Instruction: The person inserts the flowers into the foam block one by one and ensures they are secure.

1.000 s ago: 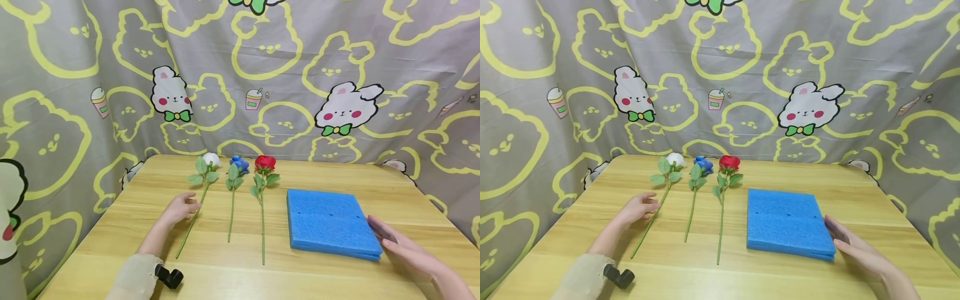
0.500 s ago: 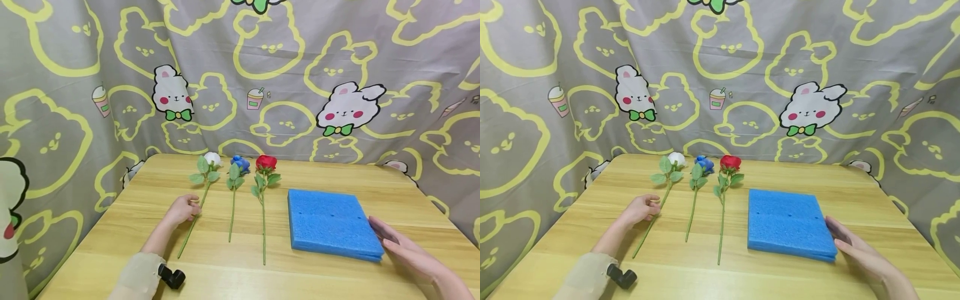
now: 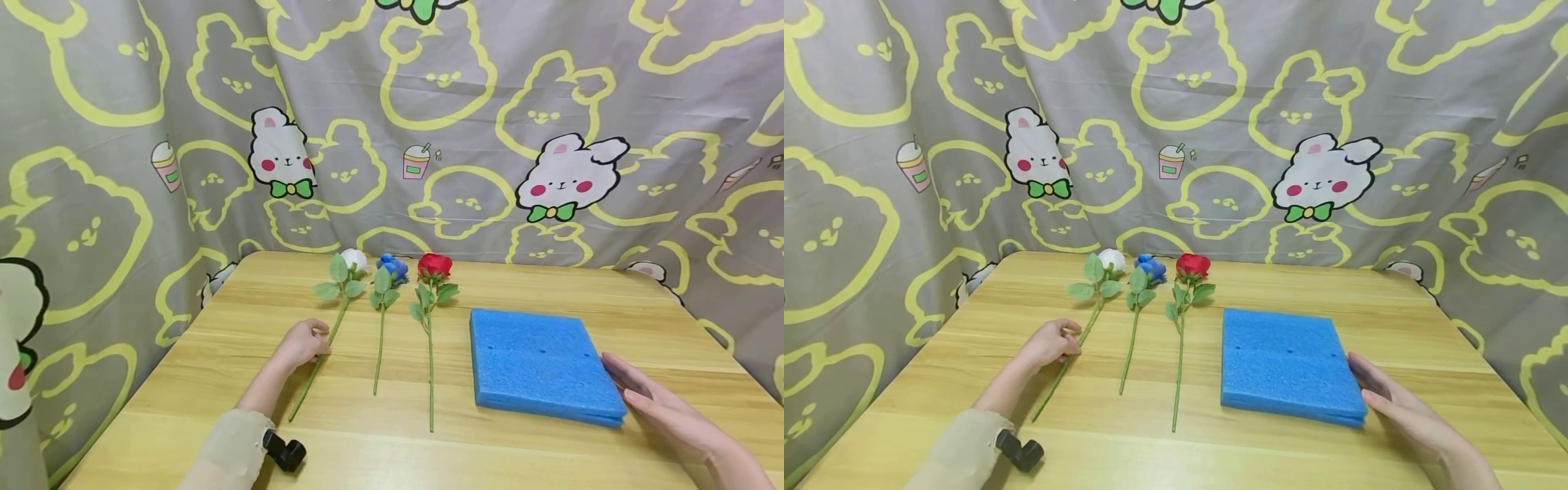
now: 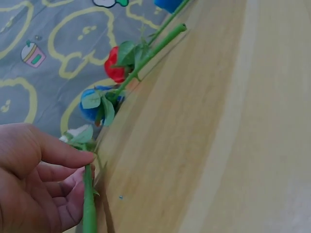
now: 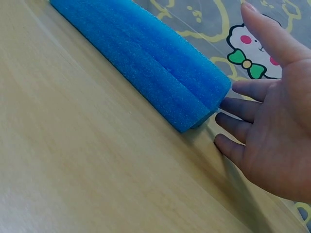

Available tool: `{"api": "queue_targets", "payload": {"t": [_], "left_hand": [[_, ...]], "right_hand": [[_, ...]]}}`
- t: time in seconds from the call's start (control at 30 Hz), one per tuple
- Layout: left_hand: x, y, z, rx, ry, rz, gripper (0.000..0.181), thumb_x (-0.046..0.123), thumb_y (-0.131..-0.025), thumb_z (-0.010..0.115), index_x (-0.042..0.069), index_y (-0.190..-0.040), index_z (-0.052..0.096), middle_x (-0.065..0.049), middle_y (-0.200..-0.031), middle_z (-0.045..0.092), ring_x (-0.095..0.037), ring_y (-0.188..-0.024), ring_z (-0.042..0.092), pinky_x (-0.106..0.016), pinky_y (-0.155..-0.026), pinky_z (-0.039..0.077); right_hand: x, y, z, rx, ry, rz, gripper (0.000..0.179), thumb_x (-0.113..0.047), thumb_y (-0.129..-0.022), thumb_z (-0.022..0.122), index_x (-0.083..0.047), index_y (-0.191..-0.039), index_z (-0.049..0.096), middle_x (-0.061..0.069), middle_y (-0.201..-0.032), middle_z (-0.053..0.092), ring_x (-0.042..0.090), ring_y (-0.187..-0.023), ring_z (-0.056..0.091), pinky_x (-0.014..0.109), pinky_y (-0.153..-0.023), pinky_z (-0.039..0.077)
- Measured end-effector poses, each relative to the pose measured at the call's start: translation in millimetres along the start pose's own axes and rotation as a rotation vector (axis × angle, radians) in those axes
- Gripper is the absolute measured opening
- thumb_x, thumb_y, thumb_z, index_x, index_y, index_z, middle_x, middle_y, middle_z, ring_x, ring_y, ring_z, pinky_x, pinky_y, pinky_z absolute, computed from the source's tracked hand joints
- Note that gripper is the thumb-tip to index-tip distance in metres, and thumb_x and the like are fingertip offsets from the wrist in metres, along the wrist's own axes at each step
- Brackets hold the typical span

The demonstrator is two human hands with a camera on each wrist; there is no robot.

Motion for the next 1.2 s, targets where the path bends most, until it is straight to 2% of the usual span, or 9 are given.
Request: {"api": "queue_targets", "payload": {"t": [0.23,0.47,0.73,0.97,1.2], "left_hand": [[-3.9,2.6,-1.1,-0.065,0.114,-0.030,0.037,0.000,-0.081,0.062,-0.012,-0.115,0.054,-0.016,-0.097,0.059,-0.022,-0.079,0.058,-0.034,-0.068,0.052],[-0.3,2.3,1.2,-0.129,0.251,-0.046,0.031,-0.004,-0.084,0.057,-0.017,-0.112,0.052,-0.014,-0.095,0.057,-0.017,-0.076,0.055,-0.027,-0.066,0.049],[8.2,2.6,3.5,-0.203,0.404,0.018,0.021,-0.004,-0.088,0.054,-0.015,-0.105,0.051,-0.008,-0.091,0.055,-0.014,-0.077,0.053,-0.022,-0.067,0.048],[23.6,6.2,9.8,-0.234,0.422,0.088,0.017,0.000,-0.089,0.054,-0.010,-0.103,0.050,-0.004,-0.083,0.055,-0.011,-0.072,0.051,-0.023,-0.064,0.047],[35.8,8.1,18.0,-0.269,0.430,0.140,0.026,-0.002,-0.090,0.052,-0.012,-0.113,0.044,-0.012,-0.083,0.061,-0.018,-0.070,0.061,-0.023,-0.059,0.049]], "right_hand": [[-0.2,0.0,-0.5,0.030,0.056,0.024,0.051,0.001,-0.100,0.017,-0.001,-0.147,-0.003,-0.025,-0.144,0.026,-0.012,-0.128,0.023,0.006,-0.097,0.024],[-1.4,0.4,0.8,0.078,0.124,0.041,0.050,0.001,-0.100,0.019,0.004,-0.146,0.000,-0.025,-0.143,0.027,-0.013,-0.126,0.024,0.005,-0.095,0.025],[-2.2,-0.5,0.8,0.098,0.159,0.066,0.049,-0.001,-0.101,0.021,0.007,-0.144,-0.001,-0.027,-0.141,0.028,-0.015,-0.125,0.024,0.004,-0.095,0.025],[-2.4,0.1,-0.3,0.107,0.159,0.079,0.049,-0.002,-0.101,0.021,0.007,-0.144,-0.001,-0.027,-0.141,0.029,-0.015,-0.125,0.025,0.004,-0.094,0.025],[-2.4,0.2,0.9,0.118,0.162,0.087,0.049,-0.002,-0.101,0.021,0.011,-0.142,-0.004,-0.028,-0.140,0.029,-0.015,-0.125,0.025,0.004,-0.094,0.025]]}}
Point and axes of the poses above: each hand's wrist, its own y-axis away from the middle knuckle, its own z-axis out of the palm, x = y × z, the point moved 5 cm from there along -y, towards the middle knuckle
